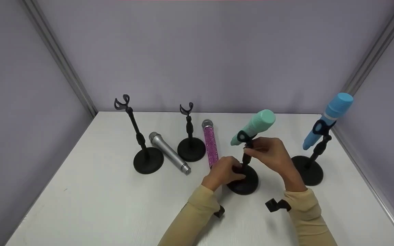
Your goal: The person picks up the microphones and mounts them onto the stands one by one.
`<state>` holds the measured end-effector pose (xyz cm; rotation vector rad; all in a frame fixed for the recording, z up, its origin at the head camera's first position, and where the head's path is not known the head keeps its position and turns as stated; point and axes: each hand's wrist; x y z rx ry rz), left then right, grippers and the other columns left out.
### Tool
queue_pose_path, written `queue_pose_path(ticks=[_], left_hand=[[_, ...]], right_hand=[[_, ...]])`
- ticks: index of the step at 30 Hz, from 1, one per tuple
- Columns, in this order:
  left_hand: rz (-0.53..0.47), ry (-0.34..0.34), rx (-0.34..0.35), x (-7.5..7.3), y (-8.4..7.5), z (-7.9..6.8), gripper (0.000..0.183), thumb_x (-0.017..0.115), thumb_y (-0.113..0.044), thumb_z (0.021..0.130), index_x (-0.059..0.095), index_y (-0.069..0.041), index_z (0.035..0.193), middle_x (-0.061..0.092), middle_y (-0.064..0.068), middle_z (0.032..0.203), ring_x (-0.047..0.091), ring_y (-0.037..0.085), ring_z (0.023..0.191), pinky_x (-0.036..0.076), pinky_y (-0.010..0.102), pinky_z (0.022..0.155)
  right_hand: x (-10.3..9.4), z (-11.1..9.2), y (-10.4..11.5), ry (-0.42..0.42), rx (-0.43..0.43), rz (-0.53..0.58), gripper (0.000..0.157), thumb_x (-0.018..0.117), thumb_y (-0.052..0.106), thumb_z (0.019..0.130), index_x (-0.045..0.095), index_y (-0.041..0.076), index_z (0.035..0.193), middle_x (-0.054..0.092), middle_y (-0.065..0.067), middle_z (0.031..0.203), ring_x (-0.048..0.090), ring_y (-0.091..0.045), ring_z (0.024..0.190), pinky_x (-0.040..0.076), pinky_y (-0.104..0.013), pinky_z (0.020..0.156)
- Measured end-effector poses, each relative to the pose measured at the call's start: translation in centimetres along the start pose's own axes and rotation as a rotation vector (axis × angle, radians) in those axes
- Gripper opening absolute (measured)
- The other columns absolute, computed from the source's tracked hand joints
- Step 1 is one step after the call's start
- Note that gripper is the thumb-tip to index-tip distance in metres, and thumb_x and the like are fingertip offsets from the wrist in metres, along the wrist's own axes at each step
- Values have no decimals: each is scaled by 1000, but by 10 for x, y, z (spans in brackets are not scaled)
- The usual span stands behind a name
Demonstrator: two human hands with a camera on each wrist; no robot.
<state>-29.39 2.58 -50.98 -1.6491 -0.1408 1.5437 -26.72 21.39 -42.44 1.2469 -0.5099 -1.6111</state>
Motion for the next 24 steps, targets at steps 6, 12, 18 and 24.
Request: queue_pose_path(ticks=[6,12,18,24], left_hand=[[2,-5,2,1,0,0,29,87,-23,84,81,-7,106,80,4,101,72,14,97,57,25,86],[11,4,-11,1,0,0,29,87,-25,84,81,-8,107,80,3,103,72,13,97,57,25,86],[-5,16,-25,-1,-1,0,28,87,-24,85,81,-9,107,80,2,101,70,10,93,57,24,85],[-14,19,-42,-1,-3,1,27,87,-25,85,81,-9,106,79,1,99,69,9,92,57,24,84]], right_hand=[[1,0,2,-31,34,-18,11,83,14,87,80,5,93,79,-10,88,72,-2,79,56,-19,76],[3,-1,5,-59,47,-8,13,83,14,88,79,5,95,79,-11,89,73,-2,80,56,-19,77],[6,-2,9,-122,54,31,14,81,14,89,78,4,98,79,-12,90,73,-3,82,56,-18,80],[9,-1,12,-183,24,82,13,81,12,90,77,2,98,78,-15,91,74,-4,83,58,-18,80]])
Point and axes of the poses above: each hand's wrist, its own z-axis towards the middle knuckle, its own x-axis out of the palm, y = z × x
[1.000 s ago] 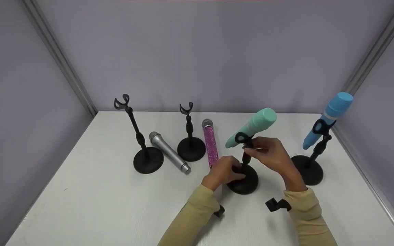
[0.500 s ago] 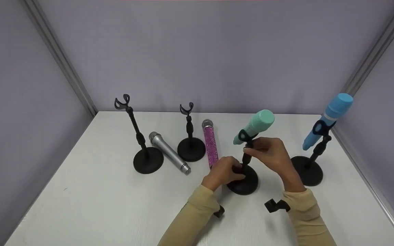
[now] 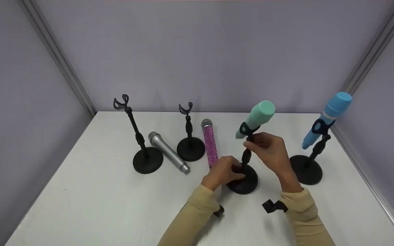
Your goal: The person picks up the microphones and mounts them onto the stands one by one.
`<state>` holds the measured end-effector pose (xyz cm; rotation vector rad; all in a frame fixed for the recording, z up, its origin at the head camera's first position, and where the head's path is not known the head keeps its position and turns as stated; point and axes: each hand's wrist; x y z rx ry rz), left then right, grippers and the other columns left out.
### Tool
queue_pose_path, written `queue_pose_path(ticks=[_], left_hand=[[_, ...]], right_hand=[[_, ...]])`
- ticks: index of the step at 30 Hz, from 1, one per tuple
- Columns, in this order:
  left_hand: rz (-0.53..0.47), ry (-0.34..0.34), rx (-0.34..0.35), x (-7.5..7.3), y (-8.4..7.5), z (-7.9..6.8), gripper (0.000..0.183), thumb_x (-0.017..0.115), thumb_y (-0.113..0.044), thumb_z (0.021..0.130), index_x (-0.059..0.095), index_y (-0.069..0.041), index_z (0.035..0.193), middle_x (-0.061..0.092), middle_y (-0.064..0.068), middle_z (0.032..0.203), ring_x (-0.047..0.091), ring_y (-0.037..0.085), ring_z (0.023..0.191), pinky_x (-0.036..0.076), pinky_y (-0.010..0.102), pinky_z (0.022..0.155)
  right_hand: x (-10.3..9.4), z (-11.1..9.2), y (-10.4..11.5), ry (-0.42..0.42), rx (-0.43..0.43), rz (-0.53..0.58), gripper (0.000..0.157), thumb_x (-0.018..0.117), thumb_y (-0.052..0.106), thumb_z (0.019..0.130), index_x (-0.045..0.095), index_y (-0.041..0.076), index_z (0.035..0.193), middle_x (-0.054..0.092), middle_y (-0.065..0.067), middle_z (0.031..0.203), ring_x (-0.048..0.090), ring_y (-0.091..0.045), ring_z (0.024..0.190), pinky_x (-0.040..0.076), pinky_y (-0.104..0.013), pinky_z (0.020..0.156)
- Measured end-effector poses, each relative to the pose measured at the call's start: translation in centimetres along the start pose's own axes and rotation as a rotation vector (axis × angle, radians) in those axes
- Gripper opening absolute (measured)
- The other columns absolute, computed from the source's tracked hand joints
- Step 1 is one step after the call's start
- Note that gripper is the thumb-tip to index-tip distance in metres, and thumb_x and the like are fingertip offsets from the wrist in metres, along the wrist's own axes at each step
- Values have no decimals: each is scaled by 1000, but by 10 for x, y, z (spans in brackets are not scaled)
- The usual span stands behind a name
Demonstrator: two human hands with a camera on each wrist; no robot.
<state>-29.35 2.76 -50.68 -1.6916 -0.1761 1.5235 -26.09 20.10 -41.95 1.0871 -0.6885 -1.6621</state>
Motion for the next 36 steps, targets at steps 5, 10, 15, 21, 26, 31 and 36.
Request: queue_pose_path(ticks=[5,10,15,21,26,31,36], left_hand=[[-16,5,-6,1,2,0,26,87,-24,84,81,-9,105,80,1,98,69,9,91,56,24,84],[-6,12,-18,0,0,2,29,86,-24,85,81,-9,108,79,2,103,70,11,95,57,25,86],[-2,20,-30,0,-1,2,30,86,-24,85,81,-9,110,79,3,105,70,11,97,58,26,87],[5,20,-44,1,0,0,31,86,-25,85,80,-9,110,79,3,107,70,12,98,58,27,88],[-1,21,-41,1,0,0,29,86,-25,85,81,-9,109,79,3,105,69,10,95,57,26,87],[3,13,-37,1,0,1,28,87,-26,85,82,-11,108,79,1,102,67,8,92,56,24,85],[11,4,-46,2,1,0,32,86,-27,85,80,-11,112,79,1,108,69,13,100,56,27,91]], right_hand=[[4,0,3,-46,3,9,15,81,10,89,77,1,99,78,-17,93,74,-3,82,58,-17,79],[3,1,7,-82,19,1,17,82,11,88,77,0,100,78,-16,93,74,-2,82,58,-17,78],[2,3,13,-118,20,-12,17,82,12,88,77,0,99,78,-13,92,74,-2,82,58,-17,79],[2,8,21,-140,-7,-28,18,83,12,87,77,0,99,79,-12,92,73,-1,82,57,-16,80],[-4,14,31,-151,-18,-46,19,84,15,86,78,1,99,79,-8,91,74,-2,81,57,-16,78],[-8,20,41,-119,-30,-73,21,83,17,88,78,0,100,79,-13,92,73,-1,79,57,-16,75],[-10,21,44,-65,-38,-65,21,80,15,90,76,-1,103,77,-16,94,73,-1,81,60,-19,73]])
Point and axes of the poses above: each hand's wrist, its own z-axis towards the middle knuckle, its own x-axis out of the palm, y = z × x
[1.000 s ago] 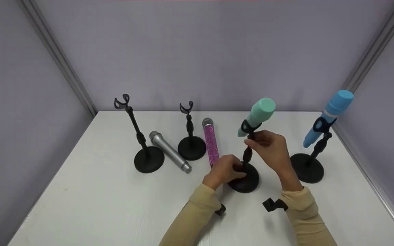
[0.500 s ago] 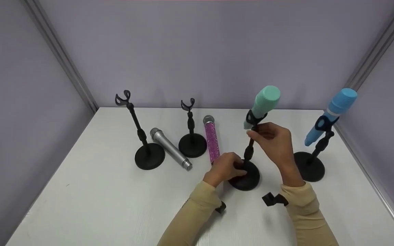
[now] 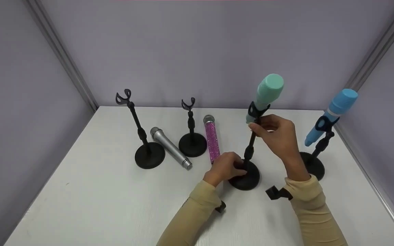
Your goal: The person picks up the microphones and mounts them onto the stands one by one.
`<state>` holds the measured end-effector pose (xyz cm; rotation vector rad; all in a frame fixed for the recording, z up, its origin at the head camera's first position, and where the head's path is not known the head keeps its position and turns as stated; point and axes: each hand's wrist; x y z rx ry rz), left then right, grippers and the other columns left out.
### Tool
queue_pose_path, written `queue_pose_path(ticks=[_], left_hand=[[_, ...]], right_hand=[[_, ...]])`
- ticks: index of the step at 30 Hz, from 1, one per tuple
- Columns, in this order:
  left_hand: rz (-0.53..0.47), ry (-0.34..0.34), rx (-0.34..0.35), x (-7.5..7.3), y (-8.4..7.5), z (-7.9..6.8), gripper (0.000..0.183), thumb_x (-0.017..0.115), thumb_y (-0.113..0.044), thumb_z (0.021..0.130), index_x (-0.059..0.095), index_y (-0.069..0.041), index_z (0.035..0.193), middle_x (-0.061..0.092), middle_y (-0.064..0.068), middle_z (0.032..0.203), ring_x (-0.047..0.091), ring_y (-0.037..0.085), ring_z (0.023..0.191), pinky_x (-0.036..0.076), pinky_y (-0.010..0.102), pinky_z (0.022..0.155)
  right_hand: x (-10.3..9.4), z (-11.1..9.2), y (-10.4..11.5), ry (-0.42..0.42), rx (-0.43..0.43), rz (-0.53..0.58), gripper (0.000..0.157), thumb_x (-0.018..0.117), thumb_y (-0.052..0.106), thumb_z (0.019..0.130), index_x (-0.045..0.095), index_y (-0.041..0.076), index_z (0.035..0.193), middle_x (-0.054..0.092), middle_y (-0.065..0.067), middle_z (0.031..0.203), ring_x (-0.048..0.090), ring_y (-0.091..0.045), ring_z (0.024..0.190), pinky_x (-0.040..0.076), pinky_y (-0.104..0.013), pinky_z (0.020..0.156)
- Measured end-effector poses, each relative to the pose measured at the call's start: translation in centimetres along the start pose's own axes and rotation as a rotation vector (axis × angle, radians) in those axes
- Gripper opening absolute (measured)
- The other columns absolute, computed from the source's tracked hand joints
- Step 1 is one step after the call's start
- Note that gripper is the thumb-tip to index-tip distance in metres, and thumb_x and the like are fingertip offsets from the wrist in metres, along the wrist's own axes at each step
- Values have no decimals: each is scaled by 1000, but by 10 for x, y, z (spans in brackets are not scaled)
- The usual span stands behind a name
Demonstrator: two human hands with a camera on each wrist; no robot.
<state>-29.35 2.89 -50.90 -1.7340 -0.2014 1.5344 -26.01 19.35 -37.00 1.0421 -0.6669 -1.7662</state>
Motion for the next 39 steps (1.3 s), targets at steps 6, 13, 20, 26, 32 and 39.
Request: queue_pose_path(ticks=[6,13,20,26,32,39], left_hand=[[-22,5,3,1,-1,-1,29,87,-24,85,81,-10,109,80,1,105,69,10,96,57,25,88],[-26,9,-3,0,-1,-2,28,87,-24,84,81,-10,108,80,1,104,69,10,95,57,25,87],[-24,11,8,0,-1,-2,29,87,-23,84,81,-8,108,80,3,104,70,10,95,57,25,86],[-12,12,17,-1,-2,-2,31,87,-25,85,80,-7,110,80,3,105,70,11,96,57,24,87],[8,10,19,-2,-3,-2,33,86,-26,86,80,-7,112,80,4,106,70,13,98,57,25,88],[8,18,8,-2,-4,-2,33,87,-25,85,80,-7,112,80,4,106,70,11,98,57,25,88]], right_hand=[[-2,0,0,22,-17,3,19,80,12,90,74,-2,101,76,-17,93,73,-3,79,61,-21,71],[-2,-1,1,32,-19,-4,19,80,13,91,74,-2,102,76,-16,93,72,-3,79,61,-21,71],[-2,0,2,41,-22,-13,20,79,15,92,74,-2,100,76,-16,92,72,-3,78,61,-22,70],[-3,1,1,65,1,-27,19,77,15,93,72,-2,102,76,-17,94,73,-3,81,63,-28,70],[-2,0,0,96,7,-46,18,71,13,98,69,0,108,76,-18,97,73,-2,83,63,-30,69],[2,-3,-4,76,-67,-53,20,69,15,99,66,-1,111,75,-15,94,73,-4,79,62,-31,65]])
Point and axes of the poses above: each hand's wrist, its own z-axis towards the middle knuckle, its own x-axis out of the palm, y = z × x
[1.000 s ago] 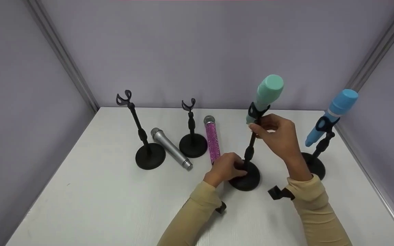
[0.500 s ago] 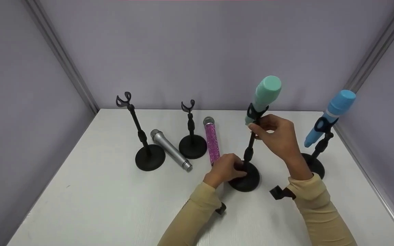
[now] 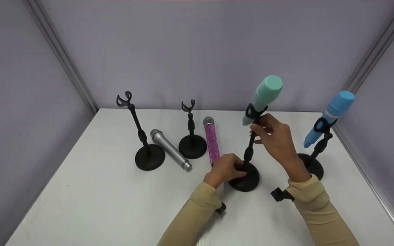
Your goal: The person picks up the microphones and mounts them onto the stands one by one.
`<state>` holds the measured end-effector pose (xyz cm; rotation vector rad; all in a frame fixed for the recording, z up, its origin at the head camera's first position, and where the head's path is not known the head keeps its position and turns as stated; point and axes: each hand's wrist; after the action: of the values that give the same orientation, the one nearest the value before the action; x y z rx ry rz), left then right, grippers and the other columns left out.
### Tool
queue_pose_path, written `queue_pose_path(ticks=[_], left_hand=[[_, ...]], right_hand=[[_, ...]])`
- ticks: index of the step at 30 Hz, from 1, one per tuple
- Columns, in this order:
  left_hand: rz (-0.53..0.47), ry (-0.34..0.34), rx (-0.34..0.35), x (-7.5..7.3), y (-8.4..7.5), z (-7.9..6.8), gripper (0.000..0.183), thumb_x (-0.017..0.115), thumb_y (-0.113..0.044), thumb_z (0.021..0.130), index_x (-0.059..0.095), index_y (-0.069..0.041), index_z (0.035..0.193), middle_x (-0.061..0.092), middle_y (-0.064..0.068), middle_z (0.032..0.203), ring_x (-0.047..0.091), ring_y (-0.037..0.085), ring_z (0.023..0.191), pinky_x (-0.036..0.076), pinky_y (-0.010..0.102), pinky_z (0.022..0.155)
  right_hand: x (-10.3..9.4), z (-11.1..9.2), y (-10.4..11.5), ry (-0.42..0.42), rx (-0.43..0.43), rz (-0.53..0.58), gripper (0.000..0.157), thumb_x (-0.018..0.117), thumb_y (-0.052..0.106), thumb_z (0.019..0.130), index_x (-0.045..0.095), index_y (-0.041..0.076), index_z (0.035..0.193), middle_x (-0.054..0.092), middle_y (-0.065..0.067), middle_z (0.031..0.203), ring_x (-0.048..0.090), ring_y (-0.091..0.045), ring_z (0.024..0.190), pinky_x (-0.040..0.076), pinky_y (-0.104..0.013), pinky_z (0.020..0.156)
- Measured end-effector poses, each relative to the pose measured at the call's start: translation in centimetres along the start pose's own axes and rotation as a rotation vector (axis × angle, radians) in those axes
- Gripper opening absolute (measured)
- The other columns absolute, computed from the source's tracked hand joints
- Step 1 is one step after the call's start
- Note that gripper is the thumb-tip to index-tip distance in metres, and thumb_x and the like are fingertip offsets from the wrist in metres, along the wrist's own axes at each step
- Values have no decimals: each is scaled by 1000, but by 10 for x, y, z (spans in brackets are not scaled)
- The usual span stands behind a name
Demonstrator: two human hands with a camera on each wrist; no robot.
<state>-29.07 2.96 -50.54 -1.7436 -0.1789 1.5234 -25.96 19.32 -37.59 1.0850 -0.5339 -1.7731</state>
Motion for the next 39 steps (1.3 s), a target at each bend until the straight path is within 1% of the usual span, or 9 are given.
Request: queue_pose_path(ticks=[3,6,10,15,19,23,30,35,39], left_hand=[[-12,17,9,-4,-1,-1,34,87,-25,84,80,-8,113,79,4,107,70,13,98,57,25,88],[-53,10,24,-13,-4,-3,42,88,-28,83,77,-9,119,77,4,117,70,18,108,56,29,95],[-178,-66,101,-27,-10,-6,54,88,-35,82,72,-9,126,73,6,128,67,26,120,54,34,103],[-295,-158,238,-32,-18,-6,42,85,-34,86,72,-8,117,75,6,115,72,23,106,60,32,93],[-347,-190,302,-30,-21,-4,27,82,-25,90,73,-7,109,77,7,102,74,16,93,62,36,88],[-355,-173,317,-30,-21,-3,23,80,-20,92,74,-8,110,78,6,103,73,8,91,62,35,87],[-309,-104,354,-32,-22,-4,25,71,-14,98,70,-6,122,76,8,113,73,13,104,60,31,92],[-289,-111,366,-31,-25,-5,35,70,-17,99,61,-9,132,76,8,113,72,13,104,58,31,96],[-311,-150,357,-26,-27,-4,35,71,-24,99,59,-9,129,77,7,108,72,10,99,59,31,93]], right_hand=[[1,0,-1,-15,-3,3,19,68,15,100,66,0,111,74,-16,93,73,-3,78,62,-31,64],[1,0,-2,-22,-7,-6,18,68,15,100,66,0,111,74,-16,92,72,-3,78,62,-29,64],[0,0,-3,-29,-10,-16,18,68,14,99,66,0,111,73,-15,91,72,-3,78,61,-25,64],[-1,0,-2,-28,-1,-22,18,68,14,100,66,0,111,73,-15,91,71,-2,79,60,-22,64],[-2,0,-1,-29,-1,-24,18,68,14,100,65,-1,110,72,-18,93,71,-1,80,60,-23,64],[-2,0,-1,-34,1,-27,19,68,14,99,65,-1,110,72,-17,95,71,-1,81,60,-23,64],[-2,-1,-2,-28,-10,-41,20,69,15,99,65,-1,110,73,-15,95,72,-3,81,61,-27,64],[-2,-1,-2,-30,-21,-50,20,69,16,99,66,-1,110,73,-14,94,72,-5,80,61,-28,64],[-2,-2,-3,-35,-28,-59,20,69,15,99,66,-1,111,73,-13,94,72,-4,81,61,-26,64]])
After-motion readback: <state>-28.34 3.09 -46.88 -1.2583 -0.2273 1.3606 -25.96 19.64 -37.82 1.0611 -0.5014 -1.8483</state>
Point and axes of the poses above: each hand's wrist, its own z-axis towards the middle knuckle, its own x-axis out of the palm, y = z × x
